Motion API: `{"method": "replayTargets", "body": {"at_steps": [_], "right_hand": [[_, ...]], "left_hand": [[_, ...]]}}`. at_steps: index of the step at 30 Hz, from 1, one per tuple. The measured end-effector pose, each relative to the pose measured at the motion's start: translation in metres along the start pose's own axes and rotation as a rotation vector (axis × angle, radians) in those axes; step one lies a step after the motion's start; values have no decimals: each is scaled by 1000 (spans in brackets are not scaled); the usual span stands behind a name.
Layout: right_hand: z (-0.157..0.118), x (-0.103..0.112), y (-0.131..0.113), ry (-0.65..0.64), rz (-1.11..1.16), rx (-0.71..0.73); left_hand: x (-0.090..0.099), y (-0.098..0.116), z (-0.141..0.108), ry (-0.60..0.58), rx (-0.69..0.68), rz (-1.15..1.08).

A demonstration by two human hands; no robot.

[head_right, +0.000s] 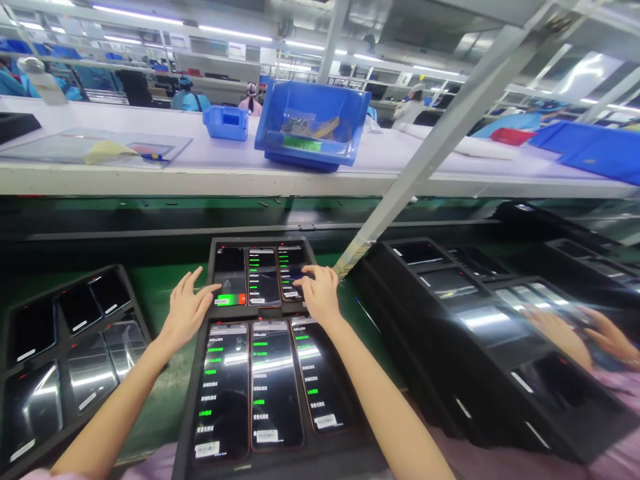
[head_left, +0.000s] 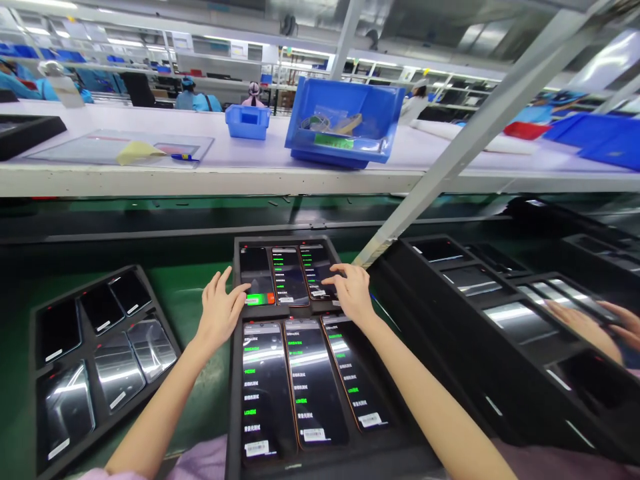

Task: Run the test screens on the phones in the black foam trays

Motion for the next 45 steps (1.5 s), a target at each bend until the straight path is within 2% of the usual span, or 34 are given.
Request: {"method": "replayTargets", "body": {"at_steps": [3, 7, 11, 14, 16, 19, 22, 27, 32, 36, 41, 45], "right_hand": [[-3, -3, 12, 34, -16, -64], [0, -7, 10, 34, -19, -42], [-12, 12, 8, 88, -21, -59], [-42, 33, 4, 102, -20, -42], [-71, 44, -2, 103, -16, 3], [-116, 56, -10, 106, 6, 67], [-150, 61, -12, 90, 13, 74], [-173, 64, -14, 65, 10, 81], [-175, 66, -19, 69, 31, 119], [-173, 67, -24, 78, 23, 86], [-169, 72, -62, 141, 119, 146], [-165, 62, -88, 42, 134, 218]], "left_hand": [[0, 1, 0, 24, 11, -11], [1, -2, 0, 45, 52, -105], [-6, -12, -20, 39, 197, -483], [-18, -13, -54, -10, 318, -812], [-24, -8, -81, -56, 358, -924], [-25, 3, -114, -123, 380, -975], [-23, 11, -133, -187, 383, -958], [-22, 16, -134, -131, 392, -950], [-21, 21, -131, -137, 434, -935], [-18, 23, -131, -139, 462, -966], [-19, 25, -130, -142, 445, -997], [-18, 25, -130, -153, 438, -1012]]}}
Point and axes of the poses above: each hand's wrist, its own z-axis towards the middle knuckle, its own x-axis out of the back of the hand, y = z × x, the point moved 6 cm from there along z, towards the middle knuckle, and after that the axes turned 15 degrees about -z, right-handed, at the moved point
